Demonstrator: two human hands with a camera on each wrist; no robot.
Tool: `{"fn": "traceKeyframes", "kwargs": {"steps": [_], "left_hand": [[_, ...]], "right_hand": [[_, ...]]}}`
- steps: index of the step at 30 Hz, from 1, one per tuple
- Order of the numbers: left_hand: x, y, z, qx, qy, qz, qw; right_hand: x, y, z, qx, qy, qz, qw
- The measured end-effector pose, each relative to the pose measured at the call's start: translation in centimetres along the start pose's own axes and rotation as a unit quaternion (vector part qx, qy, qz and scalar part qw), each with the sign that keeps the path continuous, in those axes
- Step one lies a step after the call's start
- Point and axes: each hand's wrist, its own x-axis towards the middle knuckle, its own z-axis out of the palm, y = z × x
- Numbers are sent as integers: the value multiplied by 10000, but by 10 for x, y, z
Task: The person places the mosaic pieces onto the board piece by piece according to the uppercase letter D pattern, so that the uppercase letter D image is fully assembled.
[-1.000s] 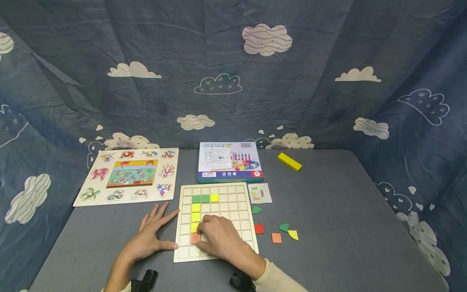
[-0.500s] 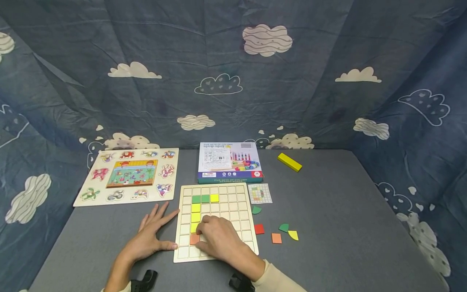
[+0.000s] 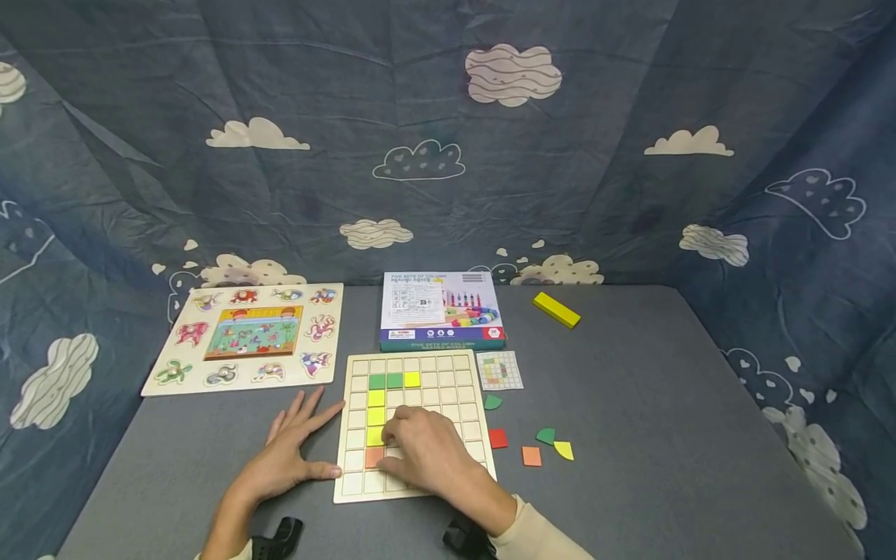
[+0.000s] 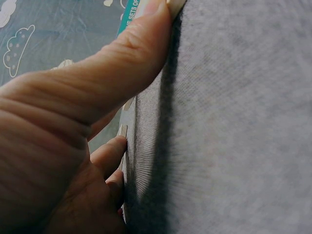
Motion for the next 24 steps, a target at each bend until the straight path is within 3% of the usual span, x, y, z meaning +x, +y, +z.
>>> {"fn": "traceKeyframes", "kwargs": {"steps": [24], "left_hand": [[0, 0, -1, -87, 25, 92, 9999]], "right_hand": [[-9, 18, -42, 509, 86, 269, 9983]]}}
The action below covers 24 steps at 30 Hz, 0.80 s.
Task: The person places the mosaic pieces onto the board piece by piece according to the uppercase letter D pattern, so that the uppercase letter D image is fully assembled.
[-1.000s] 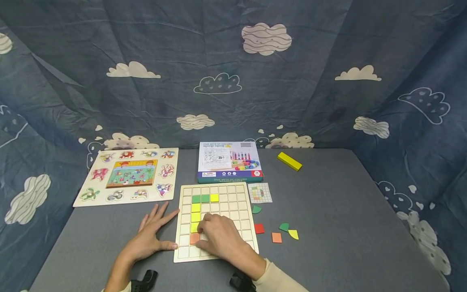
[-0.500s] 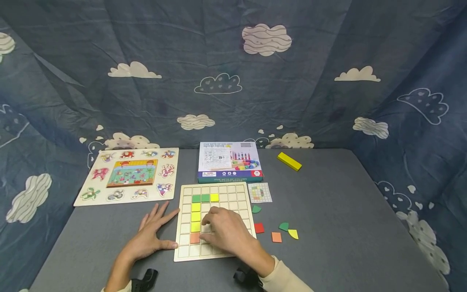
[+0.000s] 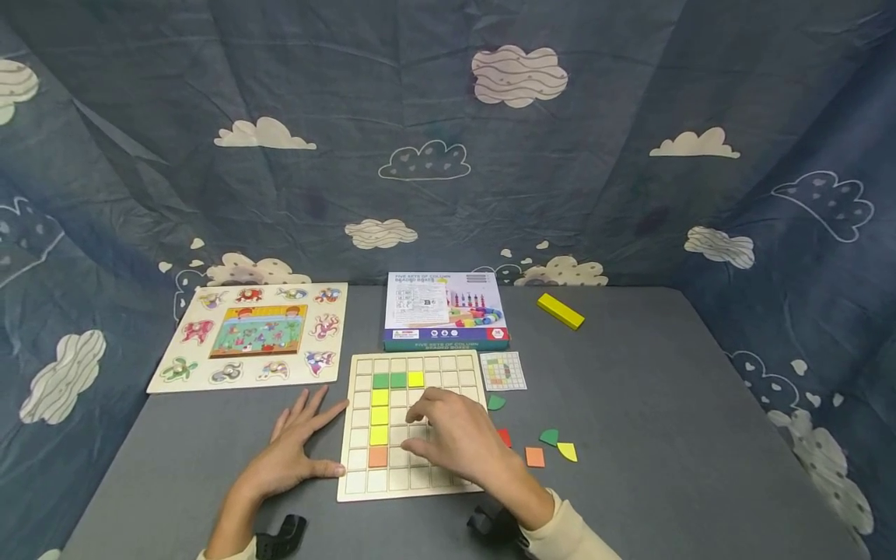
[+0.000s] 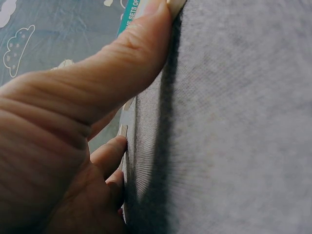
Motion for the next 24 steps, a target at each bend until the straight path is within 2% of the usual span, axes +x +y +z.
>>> {"fn": "traceKeyframes", "kwargs": {"steps": [4, 12, 19, 24], "left_hand": [[2, 1, 1, 16, -47, -9, 10000], [3, 3, 2, -93, -132, -85, 9998], [1, 2, 1, -99, -126, -137, 9998], [1, 0, 0, -28, -103, -158, 9998]], "right_hand": [[-9, 8, -5, 99, -73, -71, 9999], [-30, 40, -10, 154, -310, -190, 9992], [-49, 67, -18, 205, -412, -29, 9989], [-62, 86, -22, 385, -739, 119, 9965]]}}
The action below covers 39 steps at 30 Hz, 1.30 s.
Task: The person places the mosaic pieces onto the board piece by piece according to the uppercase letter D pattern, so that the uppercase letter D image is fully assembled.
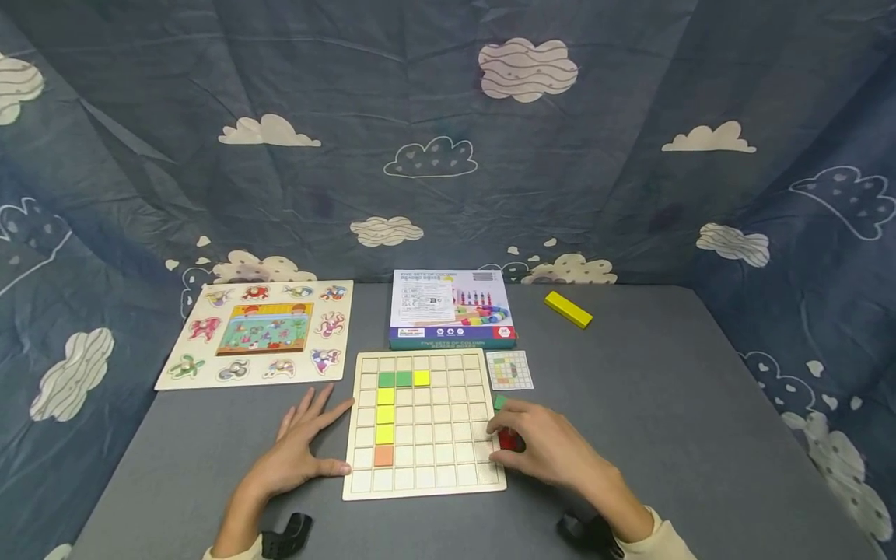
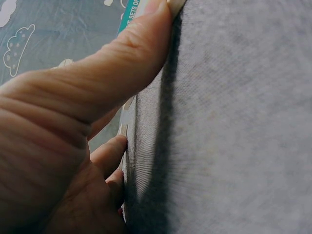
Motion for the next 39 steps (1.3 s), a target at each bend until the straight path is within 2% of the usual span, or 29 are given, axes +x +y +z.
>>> {"fn": "traceKeyframes", "kwargs": {"steps": [6, 9, 15, 21, 31, 39], "left_hand": [[1, 3, -1, -2, -20, 21, 10000], [1, 4, -1, 15, -2, 62, 10000], [0, 2, -1, 39, 18, 54, 10000], [0, 0, 0, 59, 19, 37, 10000], [-1, 0, 0, 95, 54, 78, 9999], [0, 0, 1, 92, 17, 48, 9999]], "right_hand": [[-17, 26, -7, 363, -253, -5, 9990], [-20, 38, -11, 335, -311, -28, 9990], [-23, 53, -18, 267, -915, 407, 9946], [-26, 62, -20, 625, -1223, 501, 9893], [-28, 67, -23, 967, -1430, 508, 9837], [-27, 63, -20, 915, -1269, 588, 9859]]}}
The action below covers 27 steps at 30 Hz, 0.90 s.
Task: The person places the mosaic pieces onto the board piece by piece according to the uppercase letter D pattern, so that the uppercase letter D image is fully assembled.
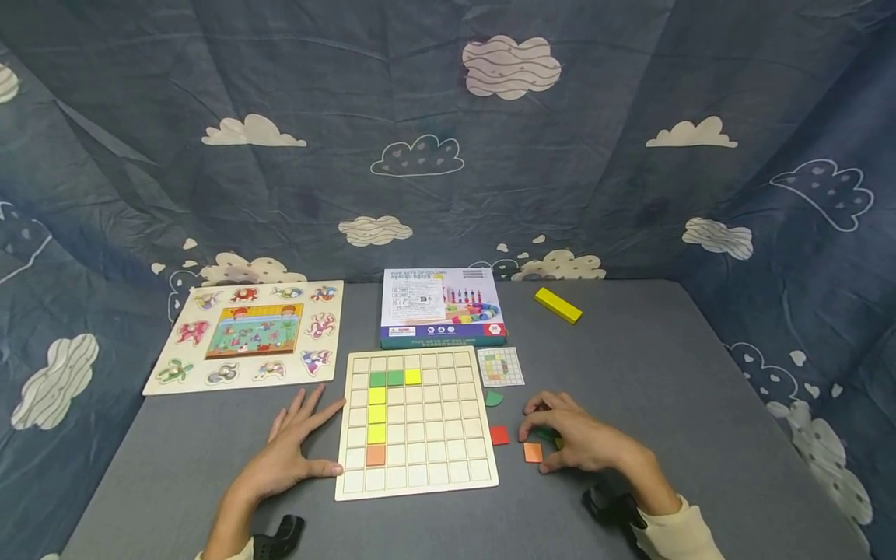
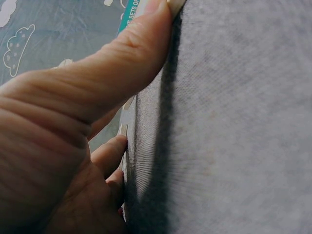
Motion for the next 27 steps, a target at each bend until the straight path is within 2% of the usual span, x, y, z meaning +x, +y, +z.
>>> {"fn": "traceKeyframes", "kwargs": {"steps": [18, 27], "left_hand": [[-1, 4, -1, -5, 3, 18, 10000], [0, 0, 0, -13, -7, 61, 10000]], "right_hand": [[1, -1, 4, -216, 93, 178, 9996], [1, -5, 5, -480, 147, 23, 9987]]}}
